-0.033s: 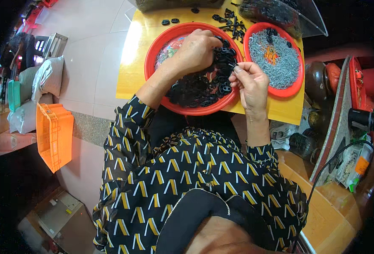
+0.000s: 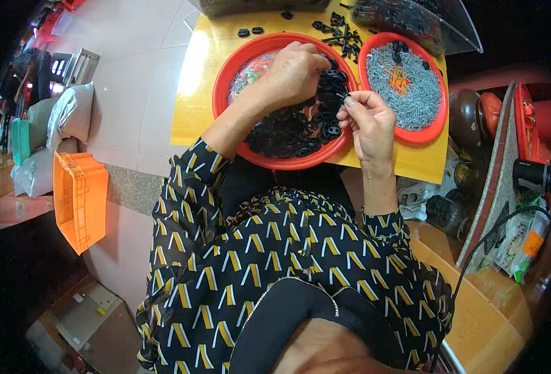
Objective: The person sorts and inspects small black plastic components by hand, working within a red tray.
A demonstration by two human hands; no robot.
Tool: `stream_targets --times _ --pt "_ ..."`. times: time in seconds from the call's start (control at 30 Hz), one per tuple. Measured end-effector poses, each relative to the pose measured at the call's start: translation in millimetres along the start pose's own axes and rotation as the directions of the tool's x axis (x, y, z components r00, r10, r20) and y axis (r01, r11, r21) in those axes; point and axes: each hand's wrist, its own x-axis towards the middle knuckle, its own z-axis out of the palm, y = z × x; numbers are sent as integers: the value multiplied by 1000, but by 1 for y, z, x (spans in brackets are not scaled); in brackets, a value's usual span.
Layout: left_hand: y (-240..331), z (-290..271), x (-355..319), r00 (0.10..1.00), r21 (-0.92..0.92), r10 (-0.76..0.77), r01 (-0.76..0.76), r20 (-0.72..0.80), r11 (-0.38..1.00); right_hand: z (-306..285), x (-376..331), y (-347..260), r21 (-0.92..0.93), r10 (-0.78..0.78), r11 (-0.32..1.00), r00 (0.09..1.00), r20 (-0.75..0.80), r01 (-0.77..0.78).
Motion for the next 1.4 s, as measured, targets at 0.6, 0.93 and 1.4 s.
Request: stream_targets --times 0.6,0.93,1.4 --pt "11 -19 -37 982 -278 -184 187 35 942 -5 0 0 72 41 997 999 12 -42" --pt "27 -34 -89 788 -949 -569 312 232 45 27 -14 -5 98 123 985 975 183 -142" --pt "31 -34 -111 840 -954 -504 51 201 -296 61 -23 -7 -88 52 996 969 242 -32"
